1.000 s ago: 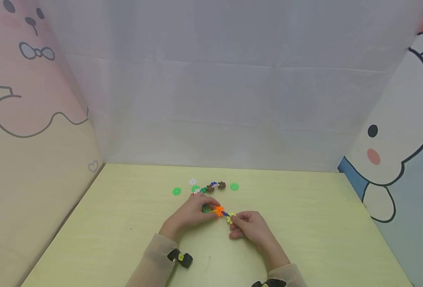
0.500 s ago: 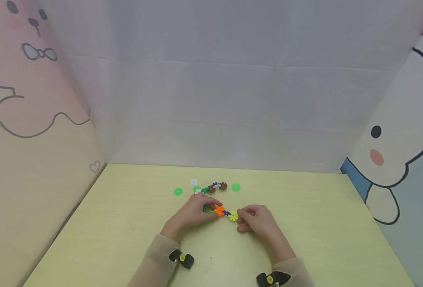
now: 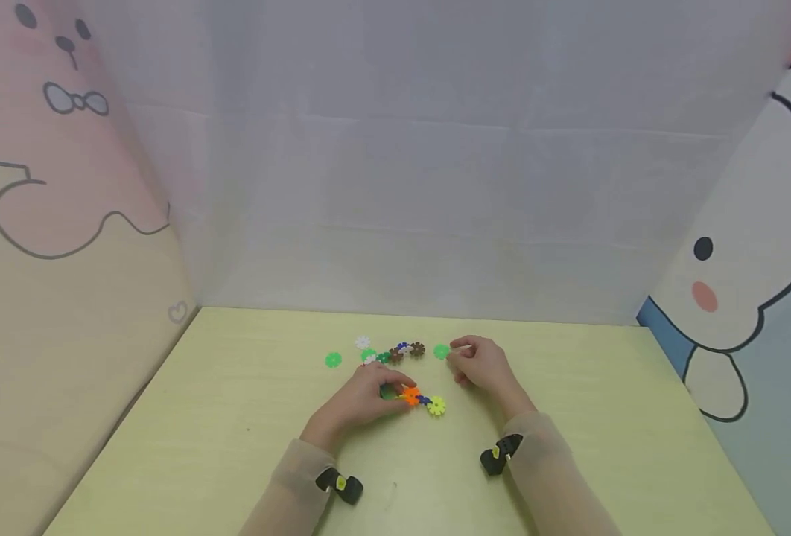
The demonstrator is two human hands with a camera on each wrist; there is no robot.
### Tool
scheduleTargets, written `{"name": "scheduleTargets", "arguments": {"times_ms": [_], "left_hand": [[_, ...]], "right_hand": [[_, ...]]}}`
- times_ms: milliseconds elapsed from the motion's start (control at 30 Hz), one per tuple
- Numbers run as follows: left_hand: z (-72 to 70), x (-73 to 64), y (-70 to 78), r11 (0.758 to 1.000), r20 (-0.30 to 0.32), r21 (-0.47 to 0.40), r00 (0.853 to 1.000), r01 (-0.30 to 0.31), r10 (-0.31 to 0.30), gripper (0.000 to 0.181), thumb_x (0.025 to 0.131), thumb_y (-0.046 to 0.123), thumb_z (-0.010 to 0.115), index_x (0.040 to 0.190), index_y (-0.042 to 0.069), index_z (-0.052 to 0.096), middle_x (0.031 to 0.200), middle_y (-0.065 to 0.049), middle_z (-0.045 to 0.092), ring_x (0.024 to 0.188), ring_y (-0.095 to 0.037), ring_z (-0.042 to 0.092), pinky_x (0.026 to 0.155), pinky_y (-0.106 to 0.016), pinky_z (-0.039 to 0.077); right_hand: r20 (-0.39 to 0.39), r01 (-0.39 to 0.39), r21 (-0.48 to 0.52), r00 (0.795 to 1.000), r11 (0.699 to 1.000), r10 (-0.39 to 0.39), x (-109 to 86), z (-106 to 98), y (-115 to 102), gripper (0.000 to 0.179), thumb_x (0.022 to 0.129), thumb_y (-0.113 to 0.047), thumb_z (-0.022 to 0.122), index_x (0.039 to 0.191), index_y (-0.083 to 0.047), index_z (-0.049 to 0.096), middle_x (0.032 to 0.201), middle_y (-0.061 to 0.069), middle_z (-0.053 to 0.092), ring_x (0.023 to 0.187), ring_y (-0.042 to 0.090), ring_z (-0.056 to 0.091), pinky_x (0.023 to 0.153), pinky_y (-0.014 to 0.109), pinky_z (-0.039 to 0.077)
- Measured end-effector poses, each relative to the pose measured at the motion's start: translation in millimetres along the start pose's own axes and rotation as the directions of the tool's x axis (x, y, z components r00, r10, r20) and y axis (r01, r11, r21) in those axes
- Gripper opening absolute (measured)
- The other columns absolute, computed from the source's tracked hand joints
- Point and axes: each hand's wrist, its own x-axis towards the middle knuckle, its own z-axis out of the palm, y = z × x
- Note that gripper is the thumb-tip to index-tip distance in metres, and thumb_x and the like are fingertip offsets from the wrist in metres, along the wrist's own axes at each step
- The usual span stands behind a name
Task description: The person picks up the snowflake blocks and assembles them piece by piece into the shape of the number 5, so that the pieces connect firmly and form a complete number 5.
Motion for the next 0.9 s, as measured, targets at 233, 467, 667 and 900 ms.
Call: {"name": "scheduleTargets", "arguments": {"times_ms": [233,467,667,900], "left_hand": [[-1.2,-1.2,3.2,1.000,-0.008,0.004,1.000,-0.020,0.020,0.028,0.088,0.033,0.079,0.116,0.034,0.075,0.096,0.019,0.072,0.093,0.000,0.059,0.100,-0.039,0.038],[-1.4,-2.0,3.9,1.000,0.002,-0.008,1.000,0.003,-0.003,0.028,0.088,0.032,0.079,0.116,0.034,0.075,0.096,0.018,0.071,0.094,-0.002,0.058,0.102,-0.040,0.038],[-0.6,-2.6,3.3,1.000,-0.004,0.001,1.000,0.006,-0.006,0.028,0.088,0.032,0.079,0.116,0.034,0.074,0.097,0.018,0.070,0.096,-0.002,0.058,0.104,-0.042,0.037],[0.2,-2.3,2.9,1.000,0.001,0.004,1.000,0.009,-0.009,0.029,0.089,0.034,0.077,0.118,0.035,0.073,0.099,0.018,0.071,0.097,-0.002,0.059,0.105,-0.044,0.038]], "right_hand": [[0.010,0.025,-0.054,1.000,0.998,-0.025,10.3,4,0,0.047,0.093,-0.028,0.074,0.137,-0.014,0.063,0.086,0.007,0.071,0.058,0.015,0.063,0.058,0.029,0.054],[-0.015,0.023,-0.086,1.000,0.996,-0.024,9.1,8,-3,0.042,0.089,-0.027,0.079,0.127,-0.013,0.070,0.077,0.005,0.069,0.056,0.015,0.061,0.056,0.029,0.052],[-0.013,0.003,-0.088,1.000,0.996,-0.004,0.1,7,-6,0.032,0.085,-0.024,0.082,0.110,-0.009,0.070,0.096,0.009,0.069,0.071,0.016,0.063,0.063,0.026,0.052],[-0.004,-0.005,-0.007,1.000,1.000,0.005,-19.9,2,1,0.028,0.092,-0.029,0.076,0.107,-0.006,0.070,0.092,0.007,0.074,0.076,0.014,0.064,0.067,0.026,0.051]]}}
